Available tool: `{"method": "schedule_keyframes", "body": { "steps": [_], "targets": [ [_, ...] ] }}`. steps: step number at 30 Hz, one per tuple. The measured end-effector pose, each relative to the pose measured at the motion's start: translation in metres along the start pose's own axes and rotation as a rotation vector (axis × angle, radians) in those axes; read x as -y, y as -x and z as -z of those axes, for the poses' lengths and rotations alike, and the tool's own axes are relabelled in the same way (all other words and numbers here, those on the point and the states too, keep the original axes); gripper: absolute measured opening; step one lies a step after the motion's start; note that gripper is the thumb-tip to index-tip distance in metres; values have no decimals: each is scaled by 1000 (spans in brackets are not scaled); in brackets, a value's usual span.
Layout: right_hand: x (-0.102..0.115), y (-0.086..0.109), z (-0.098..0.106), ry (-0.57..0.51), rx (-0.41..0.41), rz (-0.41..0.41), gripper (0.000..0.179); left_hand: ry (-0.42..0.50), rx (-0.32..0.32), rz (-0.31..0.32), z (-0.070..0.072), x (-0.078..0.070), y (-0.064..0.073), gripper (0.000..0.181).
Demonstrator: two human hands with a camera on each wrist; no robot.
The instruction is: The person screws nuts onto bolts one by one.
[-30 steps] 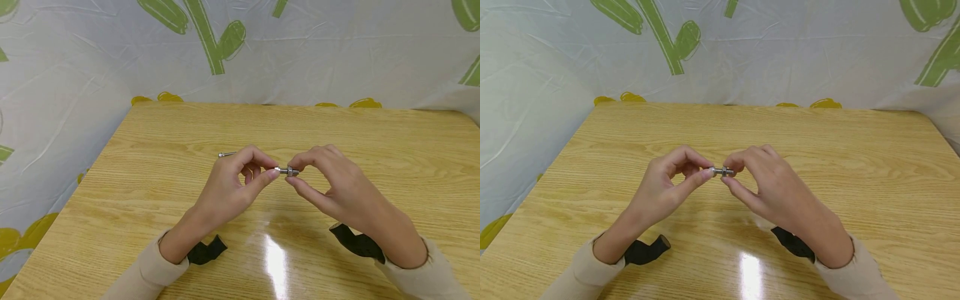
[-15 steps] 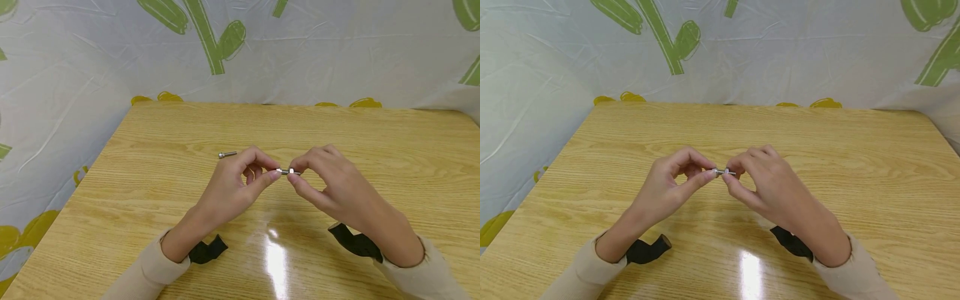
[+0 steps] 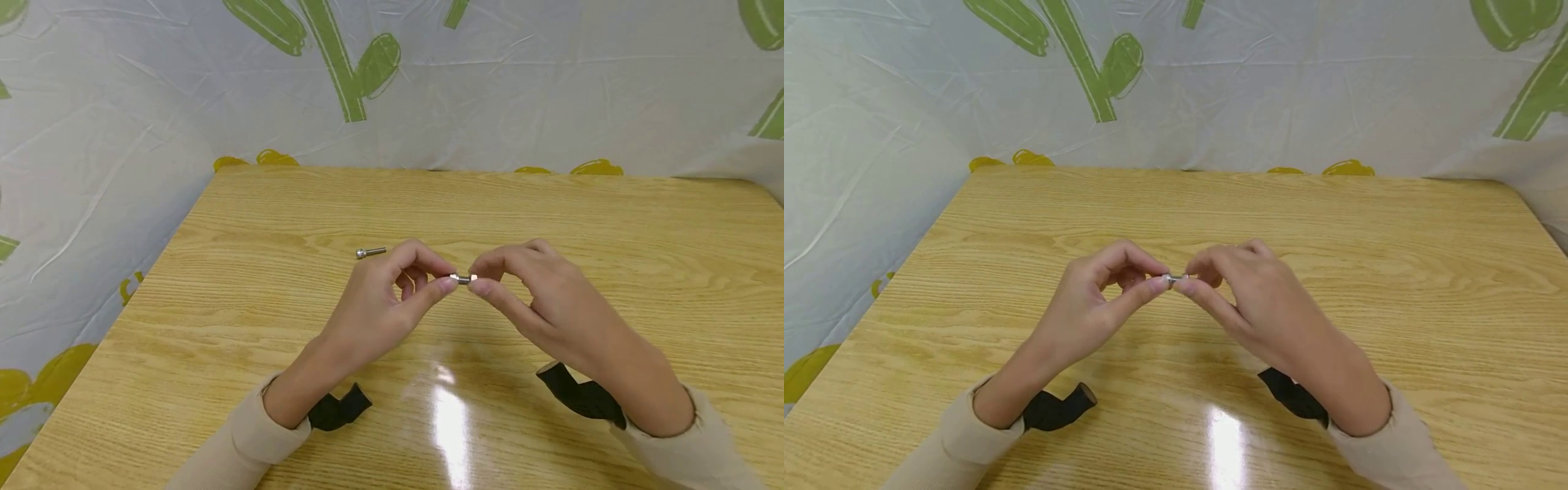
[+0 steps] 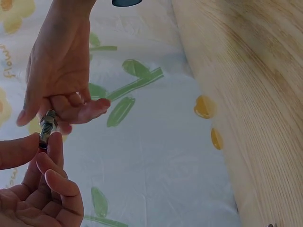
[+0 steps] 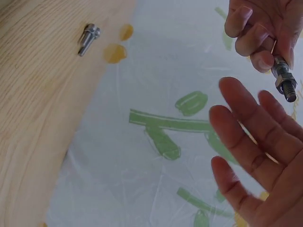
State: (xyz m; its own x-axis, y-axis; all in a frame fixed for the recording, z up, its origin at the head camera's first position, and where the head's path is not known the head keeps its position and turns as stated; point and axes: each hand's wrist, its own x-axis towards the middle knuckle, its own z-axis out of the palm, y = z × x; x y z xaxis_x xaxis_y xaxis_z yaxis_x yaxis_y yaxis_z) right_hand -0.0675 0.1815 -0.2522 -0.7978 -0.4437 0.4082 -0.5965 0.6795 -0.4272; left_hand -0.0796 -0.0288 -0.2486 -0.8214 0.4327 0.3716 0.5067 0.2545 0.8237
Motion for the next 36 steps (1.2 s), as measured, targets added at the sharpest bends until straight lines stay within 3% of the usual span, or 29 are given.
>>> {"method": "schedule_keyframes", "body": {
  "steps": [3,5,9,17,30,36],
  "targets": [
    [-13,3,-7,6,-34,71,33,-10,-6,-6,1,0,0,8],
    [-21,5,-12,6,-63,139,41,-8,-9,-9,1,0,0,8],
    [-29,6,-16,3,-85,212,38,-2,-11,-8,1,0,0,8],
    [-31,7,-17,15,-106,253,33,3,-14,-9,1,0,0,8],
    [-25,6,-12,14,-51,180,17,16,4,-16,-1,-2,1,7],
    [-2,1,-1,-11,-40,167,4,21,5,-32,-2,-3,2,6]
  ]
}}
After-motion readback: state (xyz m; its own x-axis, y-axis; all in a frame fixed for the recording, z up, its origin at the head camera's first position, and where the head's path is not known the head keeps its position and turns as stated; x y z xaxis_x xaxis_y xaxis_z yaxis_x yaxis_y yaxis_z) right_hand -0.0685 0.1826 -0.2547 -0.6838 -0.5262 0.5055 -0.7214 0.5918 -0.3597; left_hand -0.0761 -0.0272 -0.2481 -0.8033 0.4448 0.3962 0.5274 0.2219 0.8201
